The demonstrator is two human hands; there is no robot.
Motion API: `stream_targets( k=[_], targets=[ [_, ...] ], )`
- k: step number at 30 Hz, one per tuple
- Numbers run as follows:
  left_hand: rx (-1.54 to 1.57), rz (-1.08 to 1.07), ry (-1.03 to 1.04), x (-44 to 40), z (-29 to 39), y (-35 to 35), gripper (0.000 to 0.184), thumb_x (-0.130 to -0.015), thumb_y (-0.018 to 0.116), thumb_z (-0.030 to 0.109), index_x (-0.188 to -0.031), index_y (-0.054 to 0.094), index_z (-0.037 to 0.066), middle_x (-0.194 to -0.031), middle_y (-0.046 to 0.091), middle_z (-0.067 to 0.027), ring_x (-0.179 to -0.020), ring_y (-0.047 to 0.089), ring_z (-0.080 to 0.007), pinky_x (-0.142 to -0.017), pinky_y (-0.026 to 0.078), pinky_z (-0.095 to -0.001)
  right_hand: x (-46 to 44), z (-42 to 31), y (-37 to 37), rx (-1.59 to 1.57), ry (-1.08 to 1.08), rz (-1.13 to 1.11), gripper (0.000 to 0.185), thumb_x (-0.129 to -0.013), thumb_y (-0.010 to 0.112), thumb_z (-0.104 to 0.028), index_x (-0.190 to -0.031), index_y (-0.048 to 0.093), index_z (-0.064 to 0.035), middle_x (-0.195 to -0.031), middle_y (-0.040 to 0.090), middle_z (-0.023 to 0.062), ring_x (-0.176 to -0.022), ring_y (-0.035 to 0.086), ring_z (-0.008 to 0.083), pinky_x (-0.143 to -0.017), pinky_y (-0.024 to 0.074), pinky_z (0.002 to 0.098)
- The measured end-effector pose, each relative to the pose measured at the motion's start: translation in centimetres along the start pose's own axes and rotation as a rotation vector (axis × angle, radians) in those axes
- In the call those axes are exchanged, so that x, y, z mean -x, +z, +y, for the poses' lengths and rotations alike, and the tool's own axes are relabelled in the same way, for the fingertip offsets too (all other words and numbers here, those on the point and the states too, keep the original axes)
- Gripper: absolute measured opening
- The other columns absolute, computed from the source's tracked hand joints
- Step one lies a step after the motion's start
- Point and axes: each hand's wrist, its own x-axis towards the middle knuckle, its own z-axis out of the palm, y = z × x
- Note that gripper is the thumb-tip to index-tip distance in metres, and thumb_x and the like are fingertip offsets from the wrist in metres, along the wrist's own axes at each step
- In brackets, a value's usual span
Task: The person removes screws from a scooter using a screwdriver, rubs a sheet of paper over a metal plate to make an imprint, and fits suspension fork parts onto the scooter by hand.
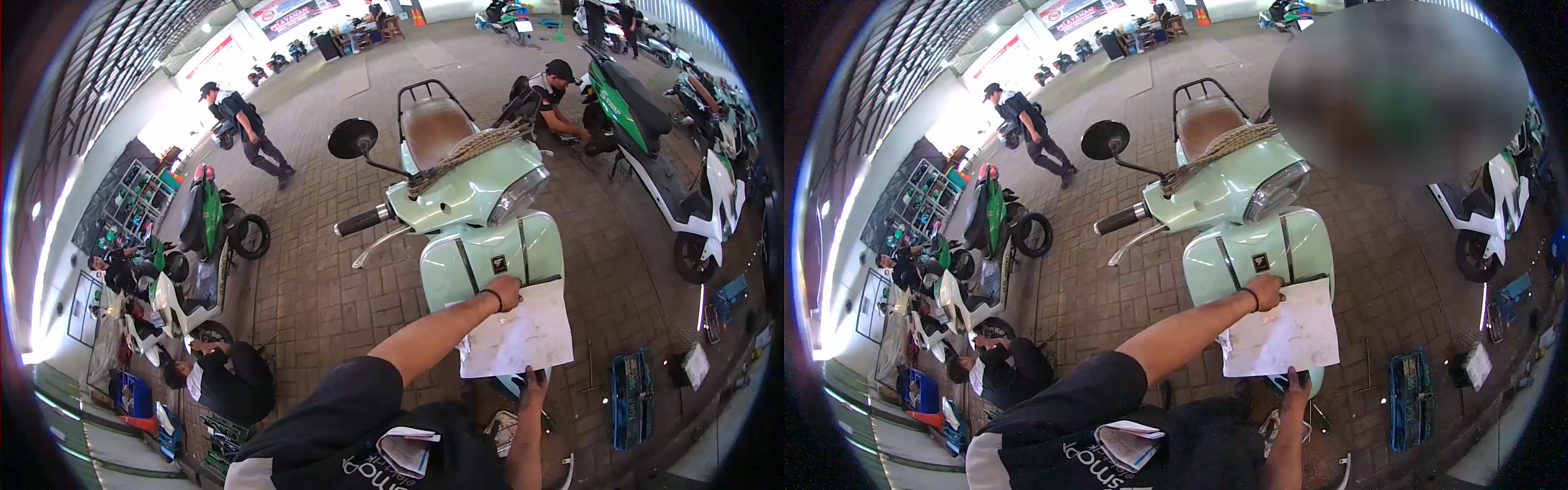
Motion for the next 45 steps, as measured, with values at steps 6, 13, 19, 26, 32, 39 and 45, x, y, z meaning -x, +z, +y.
stream_targets(
  k=[6,13,19,26,32,39,45],
  targets=[
    [0.049,0.062,0.067,-1.0,-3.5,1.8,0.055,-0.077,0.063,0.034,-0.114,0.047,-0.004,-0.111,0.054,-0.0233,-0.104,0.051,-0.0377,-0.090,0.040,-0.0427,2.5,-5.2,5.6,-0.087,0.174,0.090,0.053,-0.083,0.058,-0.017,-0.127,0.034,-0.0032,-0.120,0.047,0.0102,-0.105,0.050,0.0247,-0.088,0.0421,0.0375],
    [0.041,0.224,0.362,1.8,-0.9,-0.1,0.056,-0.073,0.066,0.011,-0.120,0.037,-0.001,-0.109,0.054,-0.0234,-0.103,0.051,-0.0396,-0.086,0.042,-0.0422,4.3,-6.9,10.6,-0.256,-0.163,-0.104,0.062,-0.073,0.071,-0.014,-0.125,0.039,-0.0021,-0.119,0.052,0.0093,-0.110,0.048,0.0201,-0.094,0.0368,0.0326],
    [-0.110,0.182,0.399,3.1,-0.6,0.2,0.062,-0.079,0.058,0.013,-0.132,0.027,0.005,-0.131,0.034,-0.0225,-0.106,0.047,-0.0423,-0.086,0.042,-0.0460,3.1,-2.0,11.3,0.069,-0.164,0.283,0.071,-0.071,0.072,-0.019,-0.126,0.032,0.0003,-0.117,0.051,0.0179,-0.110,0.048,0.0323,-0.095,0.0367,0.0349],
    [-0.921,0.291,0.728,3.3,0.9,-0.2,0.059,-0.083,0.046,0.015,-0.138,0.027,0.021,-0.141,0.029,-0.0075,-0.129,0.029,-0.0256,-0.101,0.024,-0.0518,5.0,0.4,5.3,0.276,0.086,0.405,0.059,-0.077,0.066,-0.021,-0.120,0.036,0.0061,-0.109,0.055,0.0236,-0.104,0.054,0.0275,-0.089,0.0416,0.0350],
    [-0.849,-0.056,1.086,2.1,1.2,1.7,0.040,-0.079,0.045,0.008,-0.117,0.053,0.014,-0.135,0.038,-0.0105,-0.128,0.031,-0.0261,-0.105,0.015,-0.0550,10.6,12.5,-2.9,0.247,0.281,0.665,0.047,-0.077,0.064,-0.029,-0.106,0.053,0.0061,-0.102,0.061,0.0207,-0.099,0.057,0.0325,-0.085,0.0428,0.0377],
    [-0.895,-0.112,0.710,3.1,6.3,5.2,0.068,-0.066,0.069,0.046,-0.119,0.047,0.011,-0.137,0.031,-0.0140,-0.133,0.014,-0.0333,-0.092,0.002,-0.0743,16.9,22.0,-4.8,0.302,0.415,0.946,0.047,-0.078,0.061,-0.029,-0.107,0.053,0.0075,-0.100,0.059,0.0261,-0.099,0.055,0.0380,-0.083,0.0431,0.0400],
    [-0.831,0.011,0.643,2.0,5.1,8.1,0.092,-0.057,0.073,0.051,-0.134,0.032,0.021,-0.146,0.018,-0.0112,-0.136,0.006,-0.0310,-0.092,-0.005,-0.0737,20.2,16.5,-3.7,0.443,0.346,1.104,0.037,-0.081,0.058,-0.024,-0.105,0.056,0.0036,-0.101,0.060,0.0218,-0.098,0.056,0.0357,-0.085,0.0428,0.0376]
  ],
)
